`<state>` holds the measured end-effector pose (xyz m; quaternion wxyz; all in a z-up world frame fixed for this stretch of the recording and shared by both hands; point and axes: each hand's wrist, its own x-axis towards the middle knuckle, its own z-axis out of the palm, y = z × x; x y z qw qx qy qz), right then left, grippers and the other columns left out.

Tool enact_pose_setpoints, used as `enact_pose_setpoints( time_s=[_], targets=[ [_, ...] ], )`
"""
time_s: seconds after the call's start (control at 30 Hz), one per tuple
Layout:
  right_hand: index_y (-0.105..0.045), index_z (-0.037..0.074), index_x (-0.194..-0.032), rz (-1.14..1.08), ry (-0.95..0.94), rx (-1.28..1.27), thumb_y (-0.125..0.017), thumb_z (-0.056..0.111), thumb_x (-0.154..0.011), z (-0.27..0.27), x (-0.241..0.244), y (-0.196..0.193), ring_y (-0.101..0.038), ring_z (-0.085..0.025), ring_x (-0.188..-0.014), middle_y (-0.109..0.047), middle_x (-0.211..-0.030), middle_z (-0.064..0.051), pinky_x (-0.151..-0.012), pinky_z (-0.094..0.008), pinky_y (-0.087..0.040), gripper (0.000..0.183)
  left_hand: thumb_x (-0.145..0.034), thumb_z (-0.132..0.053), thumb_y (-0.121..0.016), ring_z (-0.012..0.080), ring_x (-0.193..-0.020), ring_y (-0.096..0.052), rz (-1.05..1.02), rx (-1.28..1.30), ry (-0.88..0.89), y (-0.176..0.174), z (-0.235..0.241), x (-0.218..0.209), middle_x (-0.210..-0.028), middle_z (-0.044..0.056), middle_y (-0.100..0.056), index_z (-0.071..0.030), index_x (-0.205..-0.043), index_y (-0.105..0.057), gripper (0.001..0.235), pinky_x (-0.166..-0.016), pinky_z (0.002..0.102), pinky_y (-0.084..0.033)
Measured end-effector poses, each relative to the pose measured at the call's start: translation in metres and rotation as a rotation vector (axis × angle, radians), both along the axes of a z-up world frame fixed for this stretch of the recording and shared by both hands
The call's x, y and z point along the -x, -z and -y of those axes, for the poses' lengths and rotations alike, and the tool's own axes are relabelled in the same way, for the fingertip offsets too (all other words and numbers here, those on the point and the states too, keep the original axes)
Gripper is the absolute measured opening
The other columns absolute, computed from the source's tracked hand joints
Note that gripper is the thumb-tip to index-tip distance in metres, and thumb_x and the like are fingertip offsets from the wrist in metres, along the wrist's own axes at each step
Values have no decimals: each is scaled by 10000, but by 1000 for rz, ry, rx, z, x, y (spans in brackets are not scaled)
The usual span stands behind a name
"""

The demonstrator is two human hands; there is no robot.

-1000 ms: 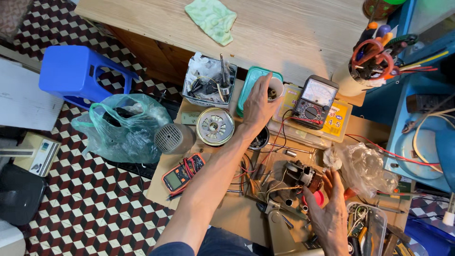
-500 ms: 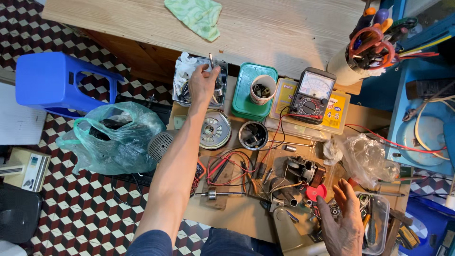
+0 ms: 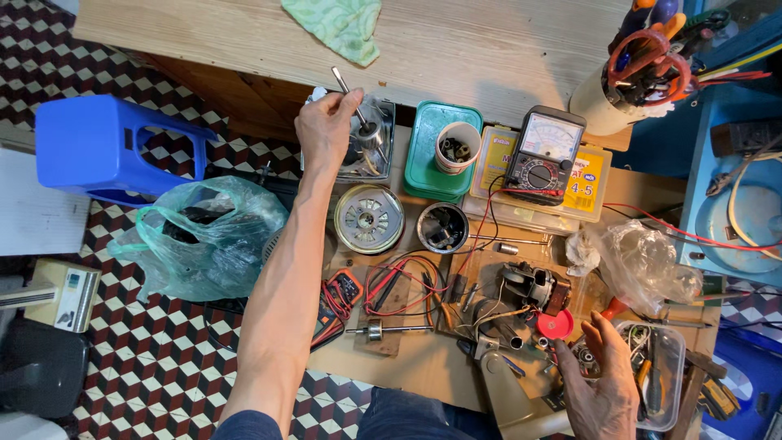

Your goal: The person handles small electrical components and tools on a cluttered workbench, using a multimeter and screwdriver to test and adjust parts. They move items aside, pick up and examine components, and place them back on the table.

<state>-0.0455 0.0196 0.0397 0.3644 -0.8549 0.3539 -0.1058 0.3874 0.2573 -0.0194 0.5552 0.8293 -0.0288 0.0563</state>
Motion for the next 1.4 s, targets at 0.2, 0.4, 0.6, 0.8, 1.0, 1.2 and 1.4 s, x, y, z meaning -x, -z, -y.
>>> enact_pose_setpoints(
  time_s=[0.2, 0.4, 0.6, 0.8, 1.0, 1.2, 1.4],
  targets=[
    [-619, 17, -1352, 32, -118, 65, -749, 88, -872, -9, -13, -22, -642, -218, -1212, -645, -1353, -163, -1019, -356, -499, 502, -902, -332, -800, 47, -640, -547, -311, 539, -20, -50, -4, 45, -766, -26, -689, -31, -940, -810, 304, -520, 209, -383],
    [-652, 28, -1292, 263, -1, -336, -709, 110, -949, -9, -23, -15, -685, -143, -1139, -725, -1232, -89, -971, -275, -542, 357, -888, -333, -807, 37, -631, -552, -641, 843, 120, -35, 60, 139, -802, -28, -677, -50, -1004, -771, 308, -487, 195, -353],
    [-571, 59, -1355, 324, 79, -595, -720, 141, -924, 24, -29, -9, -670, -138, -1040, -701, -1209, -70, -812, -281, -568, 463, -868, -323, -811, 44, -647, -577, -832, 820, 156, -8, 129, 212, -819, -22, -689, -61, -1017, -772, 303, -489, 190, -366],
    [-603, 25, -1308, 314, -98, -424, -760, 116, -908, 66, -16, 0, -691, -123, -1072, -714, -1199, -76, -881, -271, -567, 440, -850, -329, -830, 55, -644, -585, -904, 779, 158, 14, 173, 254, -832, -2, -707, -61, -1004, -754, 319, -486, 200, -384],
    [-649, 21, -1258, 334, -155, -481, -731, 92, -930, 91, -6, 12, -702, -103, -953, -741, -1077, -61, -837, -252, -566, 346, -818, -348, -856, 61, -626, -581, -967, 726, 64, 20, 197, 278, -789, -19, -680, -88, -974, -743, 324, -475, 202, -384],
    [-656, 1, -1204, 420, -240, -480, -698, 73, -967, 107, -3, 23, -688, -100, -976, -725, -1045, -51, -861, -251, -556, 251, -807, -369, -857, 51, -595, -558, -986, 750, -1, 18, 205, 294, -752, -38, -654, -92, -973, -758, 338, -457, 196, -375],
    [-686, -4, -1142, 358, -173, -669, -684, 121, -973, 110, -1, 37, -700, -93, -897, -748, -963, -44, -812, -247, -568, 210, -866, -424, -784, 77, -783, -609, -828, 681, 34, -6, 205, 317, -886, -13, -683, -98, -1025, -735, 366, -640, 231, -446]
  ],
)
